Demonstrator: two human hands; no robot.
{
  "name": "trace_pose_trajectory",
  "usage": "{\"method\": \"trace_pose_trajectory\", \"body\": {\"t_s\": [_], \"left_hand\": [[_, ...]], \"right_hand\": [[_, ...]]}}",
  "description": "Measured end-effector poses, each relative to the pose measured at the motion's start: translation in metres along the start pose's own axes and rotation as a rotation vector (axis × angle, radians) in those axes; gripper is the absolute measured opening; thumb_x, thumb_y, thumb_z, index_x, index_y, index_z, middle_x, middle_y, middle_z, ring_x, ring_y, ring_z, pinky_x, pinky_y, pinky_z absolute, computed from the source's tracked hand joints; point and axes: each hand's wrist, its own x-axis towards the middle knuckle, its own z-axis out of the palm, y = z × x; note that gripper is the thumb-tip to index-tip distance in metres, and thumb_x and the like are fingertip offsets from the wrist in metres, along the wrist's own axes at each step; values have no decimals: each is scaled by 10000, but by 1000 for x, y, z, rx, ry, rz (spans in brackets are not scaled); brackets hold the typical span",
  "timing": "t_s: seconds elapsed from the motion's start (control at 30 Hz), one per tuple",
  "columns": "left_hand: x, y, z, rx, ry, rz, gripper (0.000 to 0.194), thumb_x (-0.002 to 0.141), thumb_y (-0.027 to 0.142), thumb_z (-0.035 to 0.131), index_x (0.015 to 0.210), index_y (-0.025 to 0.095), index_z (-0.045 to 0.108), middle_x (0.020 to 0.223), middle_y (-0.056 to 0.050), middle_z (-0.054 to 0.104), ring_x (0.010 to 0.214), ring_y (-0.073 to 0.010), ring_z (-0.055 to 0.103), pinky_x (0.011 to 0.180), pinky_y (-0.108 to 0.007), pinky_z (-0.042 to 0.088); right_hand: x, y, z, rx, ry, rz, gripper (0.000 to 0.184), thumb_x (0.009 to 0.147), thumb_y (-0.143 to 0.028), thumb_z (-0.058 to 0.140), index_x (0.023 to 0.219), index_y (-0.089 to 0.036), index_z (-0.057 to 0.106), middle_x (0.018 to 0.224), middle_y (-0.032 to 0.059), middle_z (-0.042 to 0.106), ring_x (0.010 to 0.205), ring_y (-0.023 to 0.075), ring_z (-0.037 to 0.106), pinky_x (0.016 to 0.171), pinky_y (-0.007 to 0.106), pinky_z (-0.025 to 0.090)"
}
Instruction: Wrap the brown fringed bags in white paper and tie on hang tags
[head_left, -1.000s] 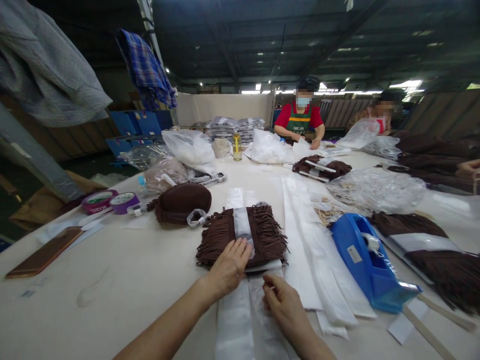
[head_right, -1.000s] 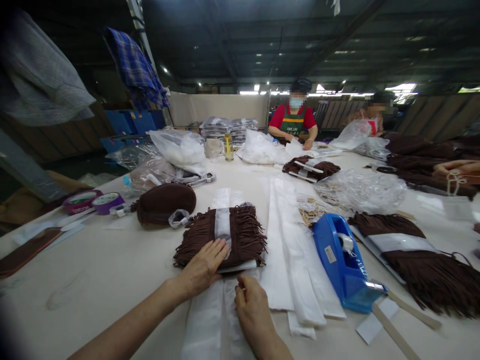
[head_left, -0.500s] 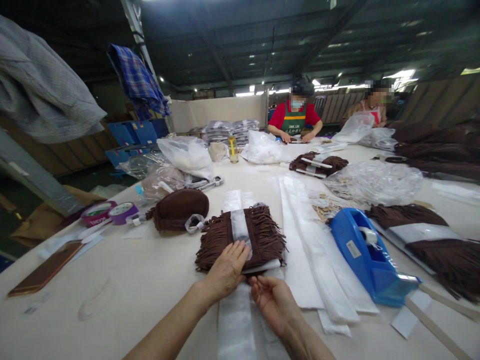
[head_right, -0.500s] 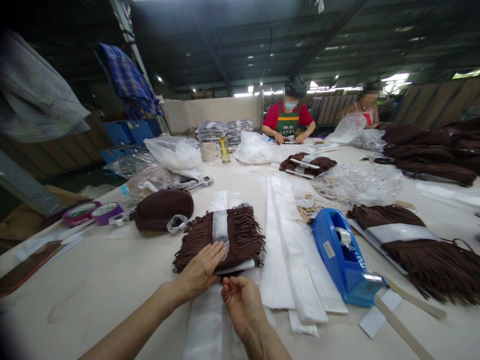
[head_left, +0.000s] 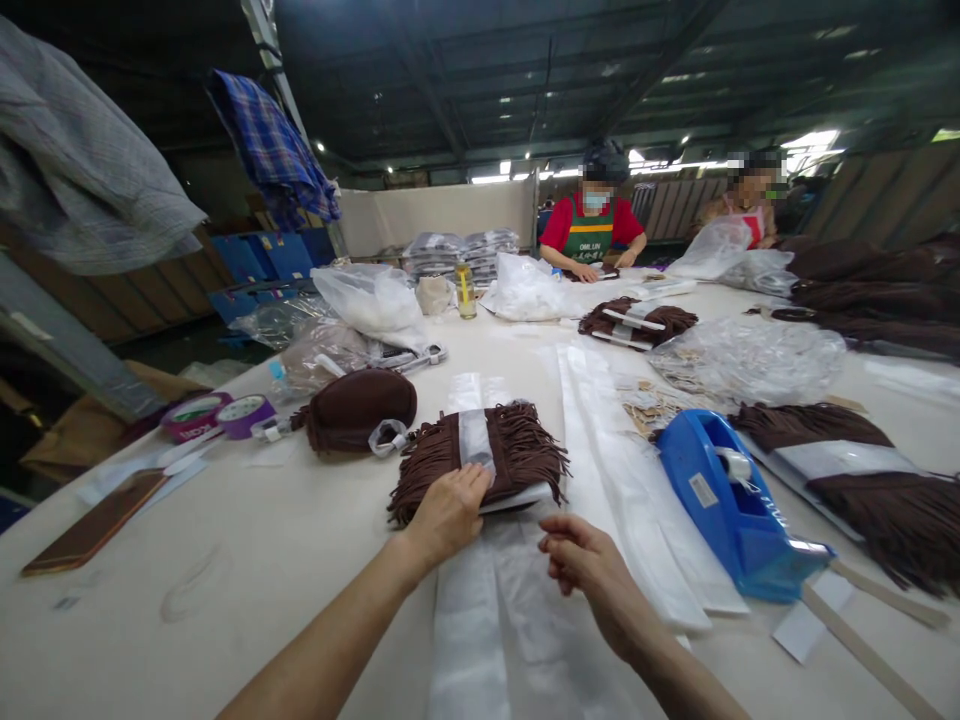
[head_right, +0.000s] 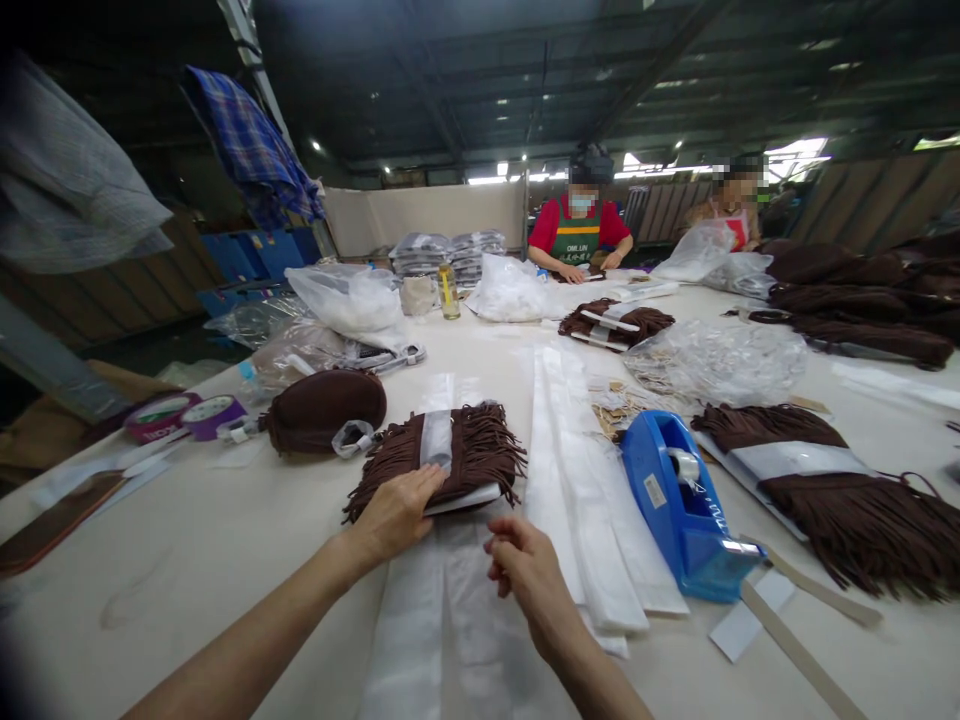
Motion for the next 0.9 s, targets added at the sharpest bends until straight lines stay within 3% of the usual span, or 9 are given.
{"method": "trace_pose_trajectory", "body": {"t_s": [0.17,0.23,0.37,0.5,0.63,0.9], "left_hand": [[7,-6,-17,-31,-5,-48,532,669,91,510,1196,161,503,1210,-86,578,1112,-229,540,949,-319,422],[11,-8,-26,-32,-9,-71,519,662,120,509,1179,172,529,1086,-82,647,1009,-248,600,870,-328,465],[19,-14,-48,-23,-19,-100,480,637,148,507,1107,193,594,895,-73,696,867,-249,643,756,-303,483],[25,-18,-64,-14,-35,-96,414,618,153,505,1004,201,644,809,-65,696,787,-232,647,677,-267,472],[28,-20,-69,-7,-41,-93,387,621,174,515,985,197,645,823,-63,695,798,-229,644,679,-262,466],[25,-18,-68,18,-44,-89,363,617,166,522,956,193,649,803,-60,696,772,-221,648,655,-252,469]], "right_hand": [[-3,22,-31,-822,129,-523,106,673,-254,577,752,-205,628,750,24,600,661,187,551,635,318,411],[-3,29,-28,-1005,114,-621,137,744,-267,536,836,-203,615,855,52,605,774,218,568,722,345,414],[0,30,-7,-1296,17,-680,194,815,-181,455,946,-162,597,991,106,596,949,247,534,807,347,400],[3,26,7,-1515,-27,-681,138,795,-188,528,902,-156,608,978,104,606,922,259,532,767,352,390],[11,32,6,-1701,-15,-877,26,769,-175,601,787,-188,615,853,45,628,812,223,558,681,324,367],[32,45,5,-1810,-11,-1167,189,671,43,529,699,-135,583,697,89,610,649,231,535,626,330,351]]}}
